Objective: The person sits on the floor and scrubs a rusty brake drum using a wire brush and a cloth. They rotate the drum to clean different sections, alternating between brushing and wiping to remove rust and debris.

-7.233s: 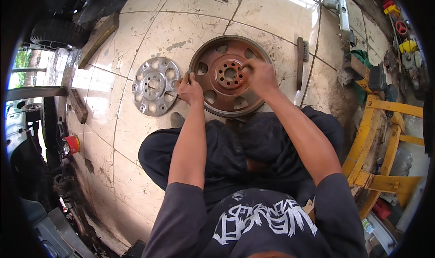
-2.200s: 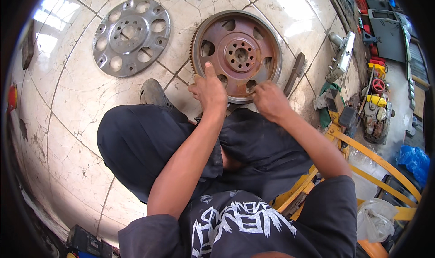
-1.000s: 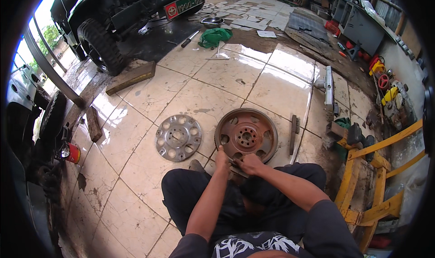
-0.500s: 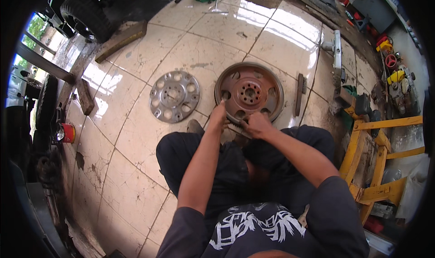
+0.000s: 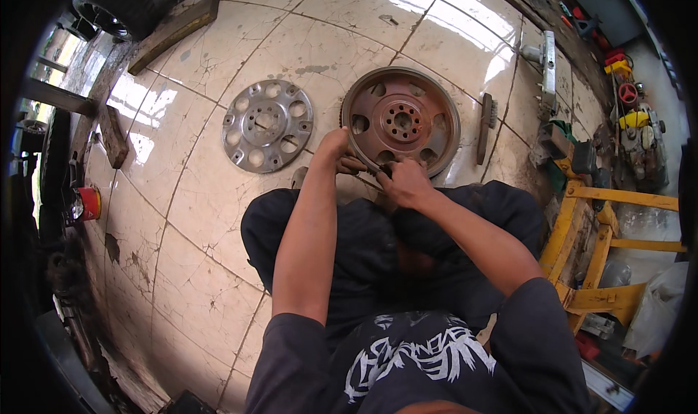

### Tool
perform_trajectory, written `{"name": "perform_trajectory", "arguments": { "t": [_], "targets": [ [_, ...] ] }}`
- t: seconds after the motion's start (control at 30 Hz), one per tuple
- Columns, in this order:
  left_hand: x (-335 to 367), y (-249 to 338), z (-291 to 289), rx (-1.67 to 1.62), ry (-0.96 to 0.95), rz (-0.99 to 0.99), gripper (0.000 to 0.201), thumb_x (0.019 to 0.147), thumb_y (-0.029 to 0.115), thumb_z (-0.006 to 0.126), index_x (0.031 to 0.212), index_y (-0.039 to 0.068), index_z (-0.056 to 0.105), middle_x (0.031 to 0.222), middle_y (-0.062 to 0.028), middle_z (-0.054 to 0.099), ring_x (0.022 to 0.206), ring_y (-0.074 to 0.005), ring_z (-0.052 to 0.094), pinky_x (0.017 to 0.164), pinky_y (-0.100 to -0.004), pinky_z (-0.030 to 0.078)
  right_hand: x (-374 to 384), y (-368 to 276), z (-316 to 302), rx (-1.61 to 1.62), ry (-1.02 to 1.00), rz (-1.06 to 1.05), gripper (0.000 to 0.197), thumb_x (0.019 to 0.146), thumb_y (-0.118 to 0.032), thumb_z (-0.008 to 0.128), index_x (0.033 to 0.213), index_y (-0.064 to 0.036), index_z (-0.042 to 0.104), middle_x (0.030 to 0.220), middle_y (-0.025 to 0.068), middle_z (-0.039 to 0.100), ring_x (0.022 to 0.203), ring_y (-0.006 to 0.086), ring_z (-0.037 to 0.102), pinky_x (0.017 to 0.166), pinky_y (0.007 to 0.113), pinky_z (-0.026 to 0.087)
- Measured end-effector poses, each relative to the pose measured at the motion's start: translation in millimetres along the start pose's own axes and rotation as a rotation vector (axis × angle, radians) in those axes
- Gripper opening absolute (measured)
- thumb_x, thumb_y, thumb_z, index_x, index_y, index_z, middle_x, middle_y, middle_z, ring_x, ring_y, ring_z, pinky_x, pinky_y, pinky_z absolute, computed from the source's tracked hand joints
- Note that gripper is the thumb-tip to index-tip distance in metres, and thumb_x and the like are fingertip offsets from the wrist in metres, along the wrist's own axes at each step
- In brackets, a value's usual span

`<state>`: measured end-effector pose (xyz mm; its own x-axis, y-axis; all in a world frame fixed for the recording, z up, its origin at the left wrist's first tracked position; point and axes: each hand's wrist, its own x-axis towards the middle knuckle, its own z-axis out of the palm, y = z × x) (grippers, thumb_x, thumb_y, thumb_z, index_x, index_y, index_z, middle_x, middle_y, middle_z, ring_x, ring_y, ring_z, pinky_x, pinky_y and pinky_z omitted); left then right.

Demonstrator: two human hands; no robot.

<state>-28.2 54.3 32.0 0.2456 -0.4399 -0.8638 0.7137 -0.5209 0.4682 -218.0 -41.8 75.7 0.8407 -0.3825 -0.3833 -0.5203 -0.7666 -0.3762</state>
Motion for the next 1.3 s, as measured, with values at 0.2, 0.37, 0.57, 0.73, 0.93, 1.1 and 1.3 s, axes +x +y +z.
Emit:
{"name": "perform_trajectory", "arguments": {
  "t": [0.2,0.37,0.57,0.73,0.93,1.1,1.3],
  "targets": [
    [53,-12,-28,0.064,-0.021,0.132,0.075,0.112,0.053,0.031,0.136,-0.016,0.048,0.121,-0.0403,0.062,0.078,-0.0488,0.076,0.065,-0.0536,0.062,35,-34,7,0.118,0.006,0.088,0.055,0.098,-0.047,0.053,0.114,-0.0014,0.079,0.122,0.0291,0.069,0.123,0.0434,0.063,0.11,0.062,0.039],
    [32,-8,8,-0.038,0.003,0.082,0.071,0.112,0.051,0.034,0.13,-0.016,0.047,0.116,-0.04,0.061,0.074,-0.0482,0.074,0.057,-0.0553,0.059,-2,25,16,-0.043,0.239,-0.051,0.042,0.098,-0.04,0.057,0.112,-0.0075,0.08,0.107,0.0262,0.074,0.108,0.0451,0.068,0.097,0.055,0.05],
    [101,-32,-74,0.129,0.028,0.185,0.068,0.112,0.048,0.035,0.131,-0.017,0.045,0.11,-0.0399,0.063,0.075,-0.0502,0.075,0.056,-0.0564,0.059,32,-38,30,0.285,0.112,-0.08,0.046,0.098,-0.041,0.056,0.116,-0.0062,0.079,0.119,0.025,0.072,0.121,0.0422,0.064,0.111,0.058,0.042],
    [48,-11,9,0.024,0.056,0.167,0.042,0.104,0.023,0.043,0.115,-0.011,0.064,0.101,-0.0325,0.07,0.077,-0.0468,0.075,0.063,-0.053,0.059,0,32,15,0.021,0.151,-0.055,0.05,0.096,-0.042,0.058,0.122,-0.0035,0.076,0.119,0.0272,0.071,0.115,0.0448,0.066,0.107,0.055,0.046],
    [15,5,25,0.054,0.095,0.129,0.04,0.1,0.017,0.044,0.111,-0.012,0.068,0.104,-0.0327,0.071,0.075,-0.0457,0.075,0.064,-0.0552,0.058,19,-6,23,0.095,0.168,0.06,0.051,0.095,-0.044,0.059,0.117,-0.0008,0.077,0.119,0.0266,0.07,0.119,0.0414,0.065,0.11,0.055,0.043],
    [53,-16,-11,0.1,0.157,0.185,0.047,0.104,0.027,0.043,0.118,-0.013,0.063,0.109,-0.0326,0.07,0.085,-0.0444,0.074,0.07,-0.0514,0.058,-14,16,12,-0.052,0.283,-0.158,0.053,0.095,-0.047,0.06,0.11,0.0006,0.078,0.112,0.0294,0.072,0.112,0.0455,0.067,0.103,0.054,0.049],
    [52,-6,14,0.207,0.171,0.169,0.049,0.106,0.029,0.041,0.121,-0.008,0.069,0.122,-0.03,0.071,0.108,-0.0446,0.072,0.09,-0.052,0.056,18,-19,27,0.141,0.287,0.004,0.052,0.093,-0.044,0.063,0.119,-0.0009,0.076,0.119,0.0279,0.07,0.114,0.0449,0.066,0.102,0.053,0.05]
  ]
}}
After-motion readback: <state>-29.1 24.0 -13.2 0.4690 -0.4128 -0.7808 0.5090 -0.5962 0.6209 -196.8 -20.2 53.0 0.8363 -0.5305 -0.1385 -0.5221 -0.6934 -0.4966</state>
